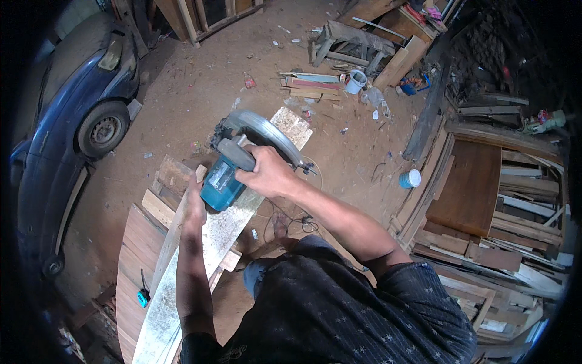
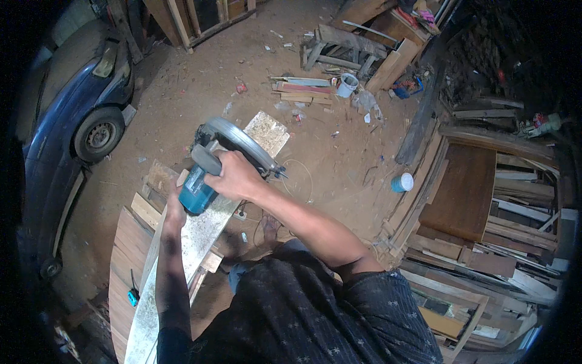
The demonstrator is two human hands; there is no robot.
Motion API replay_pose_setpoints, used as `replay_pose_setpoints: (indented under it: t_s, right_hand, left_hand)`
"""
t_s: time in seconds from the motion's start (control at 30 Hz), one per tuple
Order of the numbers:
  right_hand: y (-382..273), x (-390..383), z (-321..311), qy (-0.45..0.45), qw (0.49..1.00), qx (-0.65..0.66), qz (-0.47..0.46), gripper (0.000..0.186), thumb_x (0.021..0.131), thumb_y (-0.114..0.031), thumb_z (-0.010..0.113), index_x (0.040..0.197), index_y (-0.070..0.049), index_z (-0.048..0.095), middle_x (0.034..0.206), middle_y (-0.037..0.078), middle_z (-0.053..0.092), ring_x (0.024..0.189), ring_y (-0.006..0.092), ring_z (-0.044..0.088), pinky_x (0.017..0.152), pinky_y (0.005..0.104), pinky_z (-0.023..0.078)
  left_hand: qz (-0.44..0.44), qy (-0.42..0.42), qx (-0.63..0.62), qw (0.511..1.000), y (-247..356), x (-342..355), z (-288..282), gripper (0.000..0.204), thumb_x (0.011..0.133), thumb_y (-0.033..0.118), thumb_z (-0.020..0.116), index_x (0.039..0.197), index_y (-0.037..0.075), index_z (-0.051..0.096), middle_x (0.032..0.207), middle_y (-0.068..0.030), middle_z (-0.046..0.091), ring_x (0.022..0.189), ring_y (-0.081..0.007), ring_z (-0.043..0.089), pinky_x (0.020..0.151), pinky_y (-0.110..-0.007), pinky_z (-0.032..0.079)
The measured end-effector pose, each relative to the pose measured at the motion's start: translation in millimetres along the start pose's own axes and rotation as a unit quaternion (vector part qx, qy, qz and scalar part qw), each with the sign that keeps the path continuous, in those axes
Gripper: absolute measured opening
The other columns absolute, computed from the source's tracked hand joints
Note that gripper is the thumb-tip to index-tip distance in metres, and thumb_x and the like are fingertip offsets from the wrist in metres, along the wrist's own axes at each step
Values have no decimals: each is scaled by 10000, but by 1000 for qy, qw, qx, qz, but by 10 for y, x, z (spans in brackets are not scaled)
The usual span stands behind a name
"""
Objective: The person selects long wooden planks from a stack, measures them with a tape measure, and cuts them to size using a circular saw. The person handles the planks one at a time, marking measurements before cutting.
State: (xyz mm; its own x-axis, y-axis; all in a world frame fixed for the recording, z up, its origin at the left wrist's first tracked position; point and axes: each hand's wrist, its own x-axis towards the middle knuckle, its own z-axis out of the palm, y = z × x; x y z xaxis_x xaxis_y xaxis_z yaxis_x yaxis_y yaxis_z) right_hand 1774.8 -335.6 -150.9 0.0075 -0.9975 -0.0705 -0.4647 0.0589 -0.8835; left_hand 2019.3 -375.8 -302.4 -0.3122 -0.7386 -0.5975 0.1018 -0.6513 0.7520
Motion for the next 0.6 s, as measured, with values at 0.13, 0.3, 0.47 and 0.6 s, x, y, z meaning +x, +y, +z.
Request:
replay_pose_setpoints:
  t_s: [0.13,0.3,0.47,0.6]
  right_hand:
    - [-45,128,-7,-10,1000,-1,-2,397,776,-199,694,1027,105,651,787,255,676,753,312,704,734,408,531]
    - [13,91,-35,5,1000,15,11,432,773,-223,718,1065,89,653,818,259,687,781,322,720,728,423,538]
    - [270,-771,-551,109,994,-18,12,489,764,-249,750,1145,43,660,939,246,719,876,317,736,797,413,560]
    - [528,-1682,-1116,159,982,-7,97,446,755,-172,745,1146,27,665,960,221,733,902,280,743,811,384,559]
  left_hand:
    - [3,47,-7,999,-10,-27,12,797,1042,630,190,1328,-8,572,1210,-117,680,1108,-220,641,1030,-375,458]
    - [108,54,-67,990,-181,17,150,761,1051,604,220,1238,-17,619,1116,-113,693,981,-204,666,866,-367,537]
    - [311,159,357,867,-252,-36,465,366,1037,290,530,1194,-18,649,1097,-159,697,980,-243,666,886,-372,527]
    - [407,139,488,760,26,36,958,287,972,184,611,1187,-2,649,1138,-205,663,1095,-356,622,1018,-421,436]
